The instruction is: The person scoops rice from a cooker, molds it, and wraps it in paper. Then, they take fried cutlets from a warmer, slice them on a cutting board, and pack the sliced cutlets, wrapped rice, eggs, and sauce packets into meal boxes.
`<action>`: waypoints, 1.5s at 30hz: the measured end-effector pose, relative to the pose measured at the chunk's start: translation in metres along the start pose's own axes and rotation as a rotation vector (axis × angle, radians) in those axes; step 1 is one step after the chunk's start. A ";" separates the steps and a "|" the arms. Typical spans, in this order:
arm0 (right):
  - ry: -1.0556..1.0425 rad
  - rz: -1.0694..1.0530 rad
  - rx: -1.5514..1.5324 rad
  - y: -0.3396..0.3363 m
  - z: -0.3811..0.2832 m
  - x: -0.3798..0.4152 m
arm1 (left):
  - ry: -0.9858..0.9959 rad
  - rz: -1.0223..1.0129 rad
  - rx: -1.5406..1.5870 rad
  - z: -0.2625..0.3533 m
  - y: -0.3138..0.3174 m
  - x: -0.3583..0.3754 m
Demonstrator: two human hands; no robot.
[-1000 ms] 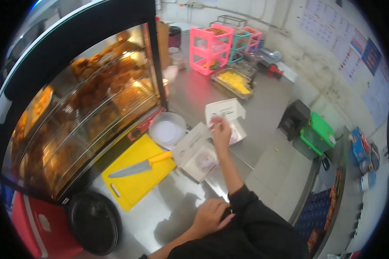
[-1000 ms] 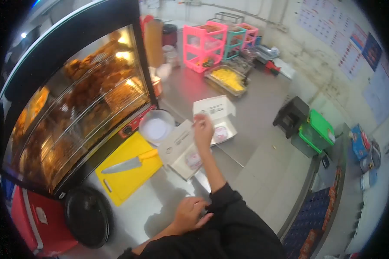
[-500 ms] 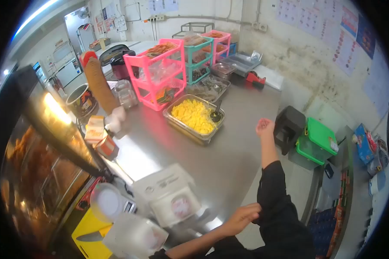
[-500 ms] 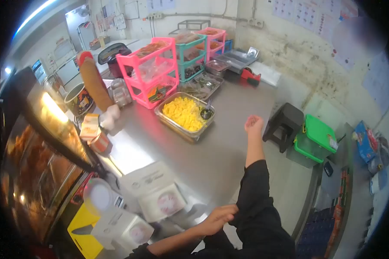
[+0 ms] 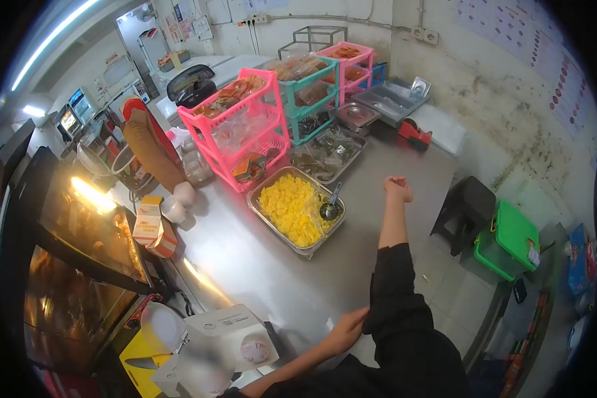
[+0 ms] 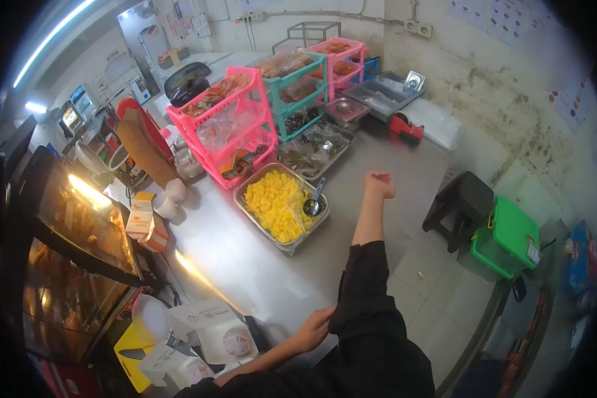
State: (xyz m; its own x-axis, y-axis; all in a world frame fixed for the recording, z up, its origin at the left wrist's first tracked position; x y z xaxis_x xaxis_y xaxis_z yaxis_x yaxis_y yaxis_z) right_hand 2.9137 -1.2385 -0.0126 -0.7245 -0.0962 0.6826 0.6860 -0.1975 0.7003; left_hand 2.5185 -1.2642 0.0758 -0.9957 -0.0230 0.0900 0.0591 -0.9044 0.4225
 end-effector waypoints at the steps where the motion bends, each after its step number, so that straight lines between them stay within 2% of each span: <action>1: 0.007 -0.006 -0.005 0.003 -0.006 -0.007 | 0.081 -0.069 -0.254 0.009 0.002 0.010; 2: -0.008 -0.122 0.044 0.012 -0.016 -0.012 | 0.093 -0.070 -0.260 0.010 0.000 0.017; 3: -0.024 -0.237 0.098 0.020 -0.028 -0.010 | 0.166 -0.162 -0.229 0.008 0.003 0.027; 7: -0.117 -0.311 0.115 0.016 -0.081 0.025 | 0.449 -0.485 -0.083 -0.009 0.022 0.079; 8: -0.130 -0.362 0.058 0.013 -0.087 0.036 | 0.292 -0.265 -0.142 -0.001 0.014 0.072; 9: -0.115 -0.364 0.070 0.006 -0.087 0.040 | 0.091 -0.145 -0.192 0.005 0.007 0.062; 11: -0.083 -0.278 0.146 -0.015 -0.074 0.046 | 0.276 -0.015 -0.533 0.042 0.015 0.045; 12: -0.063 -0.275 0.163 -0.027 -0.064 0.045 | 0.415 -0.018 -0.649 0.059 0.028 0.039; 13: -0.022 -0.262 0.287 -0.042 -0.049 0.045 | 0.552 -0.021 -0.769 0.073 0.042 0.033; 15: 0.024 -0.265 0.522 -0.075 -0.019 0.050 | 0.667 -0.025 -0.963 0.083 0.064 0.021; 16: 0.030 -0.283 0.631 -0.092 0.000 0.055 | 0.675 0.004 -0.965 0.079 0.069 0.019; 18: 0.013 -0.398 0.954 -0.125 0.028 0.066 | 0.514 -0.039 -1.198 0.060 0.076 0.008; 19: 0.029 -0.413 0.965 -0.134 0.035 0.079 | 0.497 -0.012 -1.194 0.059 0.077 0.009; 21: 0.057 -0.469 1.310 -0.147 0.053 0.099 | 0.462 -0.006 -1.161 0.066 0.075 0.009; 22: 0.068 -0.479 1.315 -0.150 0.059 0.104 | 0.413 -0.025 -1.117 0.068 0.073 0.010; 23: -0.028 -0.679 1.544 -0.149 0.064 0.113 | 0.410 -0.016 -1.115 0.068 0.073 0.011; 24: -0.136 -0.887 1.765 -0.149 0.068 0.123 | 0.463 0.000 -1.079 0.070 0.073 0.011; 25: -0.134 -0.889 1.769 -0.150 0.066 0.125 | 0.518 0.014 -1.046 0.071 0.074 0.013; 26: -0.176 -0.934 1.899 -0.149 0.069 0.128 | 0.521 0.017 -1.047 0.069 0.074 0.015; 28: -0.266 -1.021 2.158 -0.147 0.078 0.132 | 0.670 0.033 -0.715 0.080 0.073 0.029; 29: -0.265 -1.026 2.158 -0.140 0.081 0.132 | 0.673 0.036 -0.716 0.079 0.075 0.034; 31: -0.110 -0.829 2.136 -0.133 0.083 0.110 | 0.749 -0.013 -0.465 0.082 0.076 0.048; 32: -0.119 -0.814 2.139 -0.127 0.081 0.106 | 0.744 -0.022 -0.455 0.079 0.075 0.055; 34: 0.244 -0.469 1.324 -0.111 0.067 0.098 | 0.552 -0.258 -0.060 0.068 0.073 0.067; 35: 0.216 -0.459 1.308 -0.096 0.055 0.097 | 0.439 -0.376 0.130 0.063 0.075 0.071; 36: 0.240 -0.318 0.962 -0.083 0.045 0.093 | 0.424 -0.402 0.128 0.064 0.076 0.073; 37: 0.259 -0.179 0.618 -0.077 0.033 0.090 | 0.434 -0.284 0.051 0.060 0.072 0.074; 38: 0.235 -0.169 0.611 -0.073 0.019 0.086 | 0.440 -0.160 -0.017 0.051 0.071 0.078; 39: 0.091 -0.134 0.623 -0.065 0.000 0.076 | 0.424 0.036 -0.017 0.025 0.045 0.067; 40: -0.049 -0.102 0.628 -0.057 -0.016 0.071 | 0.414 0.019 -0.014 0.010 0.044 0.061; 42: -0.020 -0.082 0.491 -0.048 -0.029 0.088 | 0.185 0.426 0.291 -0.025 0.026 0.052; 43: 0.023 -0.063 0.369 -0.047 -0.034 0.089 | 0.171 0.414 0.289 -0.029 0.038 0.050; 45: -0.002 -0.061 0.355 -0.046 -0.046 0.086 | 0.273 0.215 0.188 -0.026 0.069 0.043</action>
Point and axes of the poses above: each hand's wrist, its own x-axis away from the middle knuckle, its own y-axis out of the palm, z = x × y, the point moved 6 cm from there along -x, towards the middle knuckle, and after that the axes turned 9 degrees about x, right-handed, at the moved point
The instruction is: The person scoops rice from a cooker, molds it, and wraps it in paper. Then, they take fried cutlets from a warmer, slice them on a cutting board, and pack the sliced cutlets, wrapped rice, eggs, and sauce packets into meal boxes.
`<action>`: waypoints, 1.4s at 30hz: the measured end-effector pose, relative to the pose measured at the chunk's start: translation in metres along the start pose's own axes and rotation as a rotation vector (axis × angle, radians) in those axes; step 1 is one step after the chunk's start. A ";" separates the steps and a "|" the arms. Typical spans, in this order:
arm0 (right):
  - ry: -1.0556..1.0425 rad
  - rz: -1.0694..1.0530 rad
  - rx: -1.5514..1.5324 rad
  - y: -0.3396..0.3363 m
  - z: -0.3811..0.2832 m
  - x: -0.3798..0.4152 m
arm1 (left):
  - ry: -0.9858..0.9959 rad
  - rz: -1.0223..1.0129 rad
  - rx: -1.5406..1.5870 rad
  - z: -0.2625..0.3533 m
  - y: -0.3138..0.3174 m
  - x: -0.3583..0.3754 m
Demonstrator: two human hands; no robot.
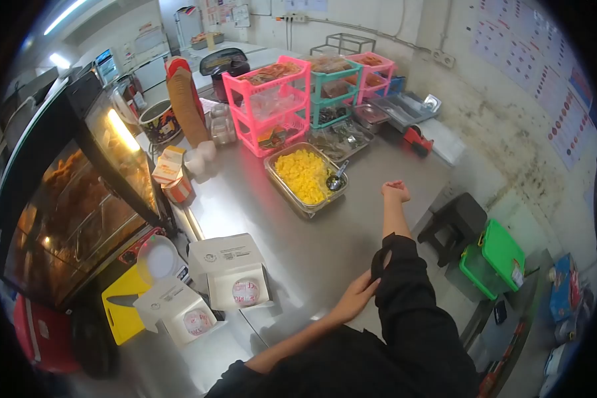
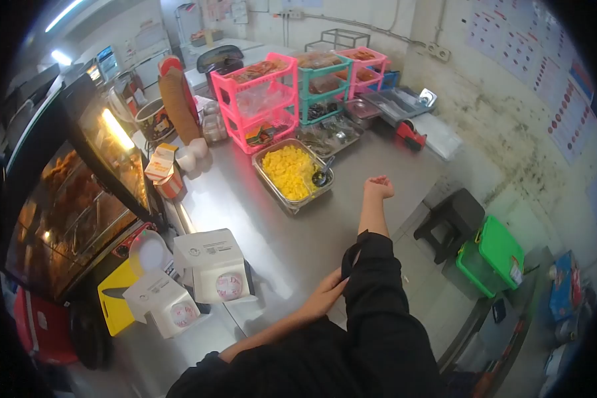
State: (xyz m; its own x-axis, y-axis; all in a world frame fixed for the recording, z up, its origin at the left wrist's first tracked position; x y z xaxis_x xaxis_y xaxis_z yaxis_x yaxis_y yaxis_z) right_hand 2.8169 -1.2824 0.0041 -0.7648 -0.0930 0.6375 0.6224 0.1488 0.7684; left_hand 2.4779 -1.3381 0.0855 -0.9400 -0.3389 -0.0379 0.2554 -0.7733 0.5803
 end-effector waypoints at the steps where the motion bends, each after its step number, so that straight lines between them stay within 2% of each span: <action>1: -0.016 0.004 0.003 -0.004 -0.006 -0.003 | -0.017 -0.005 -0.002 -0.013 -0.002 -0.003; 3: -0.038 0.038 0.008 -0.010 -0.020 -0.008 | -0.083 -0.091 -0.165 -0.042 -0.004 -0.007; 4: -0.044 0.047 0.015 -0.004 -0.024 -0.012 | -0.090 -0.094 -0.161 -0.027 0.004 -0.002; 6: -0.086 0.029 0.087 0.016 -0.036 -0.029 | 0.321 -0.427 -0.383 0.026 0.033 0.011; 8: -0.127 0.034 0.169 0.023 -0.041 -0.059 | 0.330 -0.463 -0.403 0.023 0.032 0.000; 10: -0.142 -0.184 0.367 0.047 -0.025 -0.083 | 0.332 -0.510 -0.437 0.015 0.034 -0.020; 12: -0.054 -0.232 0.572 0.065 0.002 -0.090 | 0.308 -0.602 -0.657 0.004 0.043 -0.060; 14: -0.105 -0.388 0.938 0.094 0.034 -0.135 | 0.368 -0.622 -0.779 0.010 0.050 -0.111; 16: -0.772 -0.713 1.564 0.133 0.062 -0.149 | 0.449 -0.626 -0.906 0.006 0.065 -0.169; 18: -1.157 -0.926 2.086 0.154 0.083 -0.118 | 0.452 -0.370 -0.884 -0.001 0.071 -0.244; 19: -1.265 -1.126 2.184 0.161 0.089 -0.116 | 0.472 -0.354 -0.889 -0.002 0.089 -0.283; 21: -1.408 -1.458 2.336 0.167 0.099 -0.143 | 0.573 -0.098 -0.858 0.005 0.118 -0.353; 22: -1.445 -1.598 2.406 0.166 0.103 -0.165 | 0.537 -0.084 -0.981 -0.006 0.128 -0.383; 23: -1.429 -1.597 2.412 0.170 0.099 -0.186 | 0.526 -0.083 -0.981 -0.011 0.133 -0.408; 25: -1.692 -1.680 2.383 0.175 0.091 -0.210 | 0.356 -0.148 -1.057 -0.020 0.143 -0.454; 26: -1.682 -1.679 2.399 0.179 0.089 -0.225 | 0.348 -0.148 -1.047 -0.020 0.146 -0.470; 28: -1.674 -1.674 2.477 0.184 0.089 -0.250 | 0.202 -0.207 -1.058 -0.026 0.148 -0.497; 32: -1.589 -1.661 2.505 0.188 0.086 -0.273 | 0.218 -0.194 -1.090 -0.032 0.163 -0.512; 34: -1.552 -1.631 2.563 0.201 0.083 -0.278 | 0.069 -0.216 -0.783 -0.038 0.168 -0.513; 35: -1.563 -1.606 2.568 0.213 0.080 -0.281 | 0.070 -0.233 -0.784 -0.043 0.167 -0.515; 37: -1.300 -1.340 2.640 0.242 0.063 -0.292 | 0.163 -0.174 -0.400 -0.052 0.158 -0.514; 38: -1.304 -1.343 2.651 0.249 0.060 -0.294 | 0.168 -0.172 -0.388 -0.059 0.155 -0.508; 40: -0.956 -0.929 2.345 0.271 0.044 -0.311 | 0.072 -0.140 -0.261 -0.066 0.144 -0.497; 41: -0.955 -0.920 2.338 0.275 0.042 -0.314 | 0.067 -0.146 -0.267 -0.069 0.145 -0.490; 42: -0.940 -0.855 2.177 0.280 0.033 -0.324 | 0.103 -0.010 -0.409 -0.068 0.139 -0.482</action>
Point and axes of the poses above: each hand's wrist, its own x-axis away from the middle knuckle, its own y-axis out of the palm, z = x × y, the point moved 6 cm from there along -x, towards the middle knuckle, and after that the axes turned 9 degrees about x, right-handed, at the moved point
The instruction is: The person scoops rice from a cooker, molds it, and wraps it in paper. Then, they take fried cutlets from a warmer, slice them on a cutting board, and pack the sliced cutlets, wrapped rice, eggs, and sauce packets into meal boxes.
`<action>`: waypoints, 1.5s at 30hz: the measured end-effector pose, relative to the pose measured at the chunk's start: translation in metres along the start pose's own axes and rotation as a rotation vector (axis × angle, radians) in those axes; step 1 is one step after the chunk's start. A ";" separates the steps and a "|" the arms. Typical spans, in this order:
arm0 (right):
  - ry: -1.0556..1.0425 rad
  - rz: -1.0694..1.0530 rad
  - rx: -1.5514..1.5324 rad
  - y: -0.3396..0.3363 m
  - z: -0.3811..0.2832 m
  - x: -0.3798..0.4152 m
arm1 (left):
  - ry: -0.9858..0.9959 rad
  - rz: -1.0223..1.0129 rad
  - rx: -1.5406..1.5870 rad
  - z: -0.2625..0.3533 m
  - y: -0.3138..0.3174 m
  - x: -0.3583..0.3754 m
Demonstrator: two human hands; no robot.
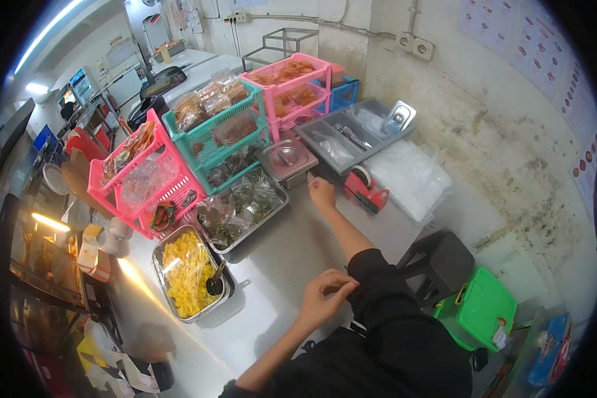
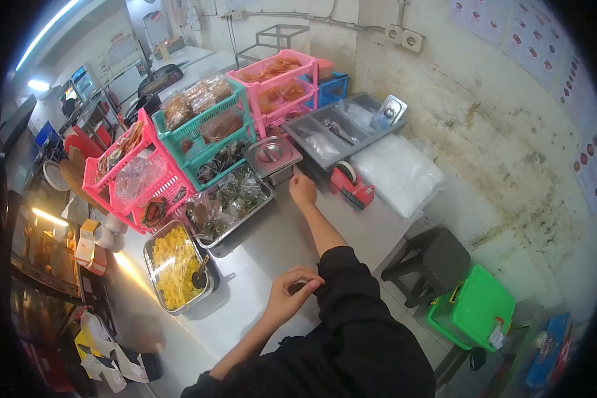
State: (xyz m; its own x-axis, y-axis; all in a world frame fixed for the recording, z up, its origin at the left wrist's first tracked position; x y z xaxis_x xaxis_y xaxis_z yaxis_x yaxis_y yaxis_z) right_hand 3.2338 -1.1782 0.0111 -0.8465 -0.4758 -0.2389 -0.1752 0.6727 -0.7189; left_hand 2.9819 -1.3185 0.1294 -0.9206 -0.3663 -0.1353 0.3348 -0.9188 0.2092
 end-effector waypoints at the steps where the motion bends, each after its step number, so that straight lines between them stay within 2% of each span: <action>1: 0.053 0.089 -0.130 -0.004 0.014 -0.004 | 0.007 0.135 -0.144 -0.002 -0.005 0.009; 2: 0.057 0.090 -0.126 -0.002 0.024 -0.007 | -0.100 0.163 -0.306 -0.018 -0.007 0.013; 3: 0.077 0.141 -0.131 -0.003 0.036 -0.013 | -0.099 0.161 -0.301 -0.027 -0.003 0.013; 5: 0.091 0.189 -0.130 -0.008 0.047 -0.027 | 0.037 -0.009 -0.491 -0.037 0.022 0.005; 6: 0.098 0.207 -0.141 -0.010 0.049 -0.032 | 0.016 0.025 -0.344 -0.044 0.031 -0.002; 7: 0.104 0.223 -0.154 -0.011 0.051 -0.040 | 0.014 0.030 -0.342 -0.050 0.032 -0.009; 9: 0.056 0.203 -0.185 -0.009 0.053 -0.063 | 0.095 -0.092 -0.336 -0.052 0.036 -0.028; 10: 0.009 0.190 -0.216 -0.006 0.053 -0.079 | 0.096 -0.087 -0.339 -0.053 0.031 -0.040; 12: -0.012 0.234 -0.248 -0.007 0.056 -0.111 | 0.150 -0.271 -0.055 -0.050 0.033 -0.064; 13: -0.032 0.275 -0.270 -0.012 0.059 -0.127 | 0.148 -0.266 -0.054 -0.056 0.035 -0.081; 14: -0.016 0.173 -0.270 -0.010 0.063 -0.142 | 0.108 -0.163 0.083 -0.065 0.031 -0.099; 15: -0.014 0.171 -0.274 -0.009 0.071 -0.158 | 0.068 -0.062 0.214 -0.075 0.025 -0.117; 16: -0.139 0.068 -0.100 -0.003 0.070 -0.173 | 0.031 0.001 0.245 -0.088 0.026 -0.132; 17: -0.262 -0.036 0.077 0.004 0.072 -0.186 | 0.027 -0.003 0.243 -0.096 0.027 -0.146; 18: -0.340 -0.185 0.133 0.012 0.079 -0.197 | 0.005 0.107 0.178 -0.102 0.025 -0.160; 19: -0.338 -0.197 0.140 0.014 0.089 -0.204 | -0.018 0.224 0.118 -0.109 0.024 -0.170; 21: -0.349 -0.487 0.426 0.037 0.105 -0.203 | -0.046 0.292 0.130 -0.130 0.022 -0.177; 23: -0.443 -0.586 0.503 0.051 0.110 -0.211 | -0.044 0.400 0.115 -0.144 0.013 -0.179; 24: -0.463 -0.616 0.521 0.068 0.115 -0.217 | -0.114 0.433 0.122 -0.152 0.009 -0.176; 25: -0.472 -0.633 0.536 0.079 0.121 -0.222 | -0.183 0.472 0.132 -0.160 0.008 -0.170; 28: -0.508 -0.577 0.527 0.090 0.121 -0.232 | -0.198 0.600 0.136 -0.174 -0.004 -0.158; 32: -0.572 -0.523 0.538 0.090 0.122 -0.237 | -0.168 0.757 0.142 -0.182 -0.020 -0.144; 34: -0.649 -0.507 0.454 0.091 0.124 -0.240 | -0.164 0.798 0.036 -0.177 -0.030 -0.142; 40: -0.793 -0.521 0.450 0.073 0.113 -0.241 | -0.131 0.947 -0.063 -0.168 -0.043 -0.118; 45: -0.725 -0.389 0.496 0.048 0.095 -0.237 | -0.109 1.013 -0.042 -0.173 -0.041 -0.093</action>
Point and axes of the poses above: each hand's wrist, its own x-axis away from the middle knuckle, its own y-axis out of the palm, z = x × y, the point moved 6 cm from there along -x, towards the middle knuckle, and after that the axes turned 9 degrees about x, right-handed, at the moved point
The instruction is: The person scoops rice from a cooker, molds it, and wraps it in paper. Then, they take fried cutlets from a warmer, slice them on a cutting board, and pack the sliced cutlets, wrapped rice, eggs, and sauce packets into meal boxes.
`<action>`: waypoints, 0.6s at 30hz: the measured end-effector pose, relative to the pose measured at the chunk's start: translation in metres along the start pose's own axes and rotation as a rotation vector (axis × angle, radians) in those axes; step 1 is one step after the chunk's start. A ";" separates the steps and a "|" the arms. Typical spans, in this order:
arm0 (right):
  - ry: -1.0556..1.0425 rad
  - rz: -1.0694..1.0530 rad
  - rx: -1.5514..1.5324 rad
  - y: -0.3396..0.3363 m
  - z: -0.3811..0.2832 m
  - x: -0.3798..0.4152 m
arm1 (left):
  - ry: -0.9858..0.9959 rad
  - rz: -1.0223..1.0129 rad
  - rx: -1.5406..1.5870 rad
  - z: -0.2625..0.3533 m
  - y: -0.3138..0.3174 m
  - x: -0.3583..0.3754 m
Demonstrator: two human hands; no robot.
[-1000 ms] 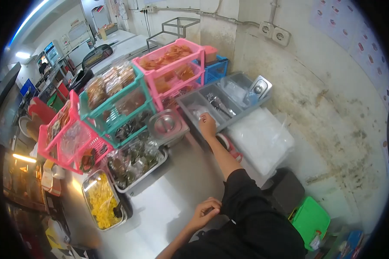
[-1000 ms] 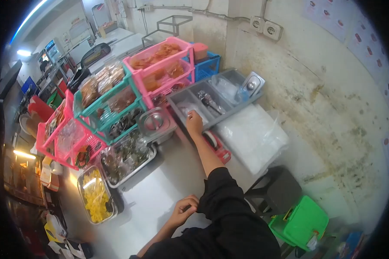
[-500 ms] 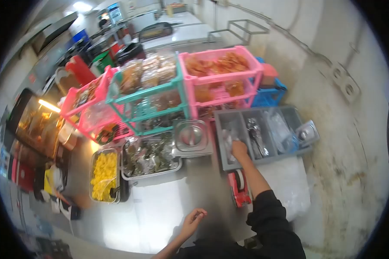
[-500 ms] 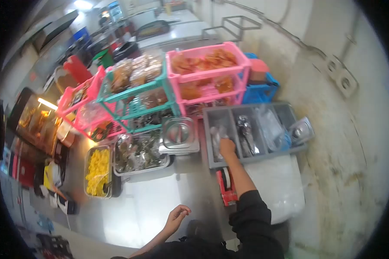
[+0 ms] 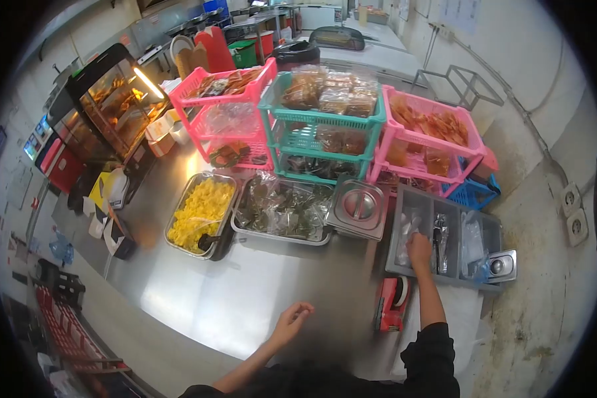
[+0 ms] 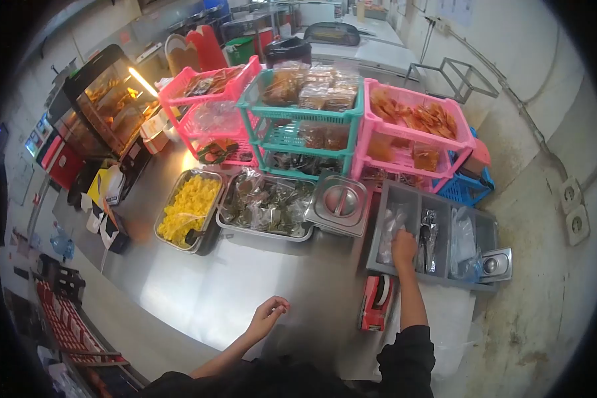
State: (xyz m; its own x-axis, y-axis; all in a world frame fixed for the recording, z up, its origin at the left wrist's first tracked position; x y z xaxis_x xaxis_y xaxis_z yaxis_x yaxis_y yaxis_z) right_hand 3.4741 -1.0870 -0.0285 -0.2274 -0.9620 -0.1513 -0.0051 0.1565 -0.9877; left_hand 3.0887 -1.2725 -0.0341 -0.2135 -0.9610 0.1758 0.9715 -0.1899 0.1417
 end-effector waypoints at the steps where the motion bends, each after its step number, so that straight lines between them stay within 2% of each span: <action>1: -0.010 0.001 0.002 0.000 -0.001 0.000 | 0.001 0.002 -0.002 0.000 -0.002 0.003; 7: 0.152 0.109 0.057 -0.022 -0.001 0.009 | -0.007 0.040 0.057 -0.006 -0.007 0.019; 9: 0.132 0.074 -0.266 -0.033 0.000 0.014 | -0.013 0.038 0.061 -0.003 -0.006 0.023; 13: 0.143 0.088 -0.265 -0.033 0.019 0.018 | 0.006 0.007 0.017 0.011 0.002 0.025; 15: 0.087 0.210 -0.304 -0.038 0.026 0.023 | -0.003 -0.030 -0.014 0.017 0.011 0.023; 18: 0.141 0.210 -0.399 -0.032 0.044 0.024 | -0.010 -0.093 -0.083 0.023 0.028 0.016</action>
State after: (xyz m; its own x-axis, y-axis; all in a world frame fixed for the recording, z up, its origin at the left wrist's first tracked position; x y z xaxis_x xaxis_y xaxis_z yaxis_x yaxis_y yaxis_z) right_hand 3.5120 -1.1249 -0.0024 -0.3937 -0.8649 -0.3114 -0.3125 0.4445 -0.8395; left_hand 3.1103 -1.2887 -0.0051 -0.3040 -0.9363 0.1755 0.9524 -0.2948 0.0770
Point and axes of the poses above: each hand's wrist, its own x-axis away from the middle knuckle, its own y-axis out of the palm, z = x × y, the point moved 6 cm from there along -x, towards the middle knuckle, and after that the axes turned 9 degrees about x, right-handed, at the moved point
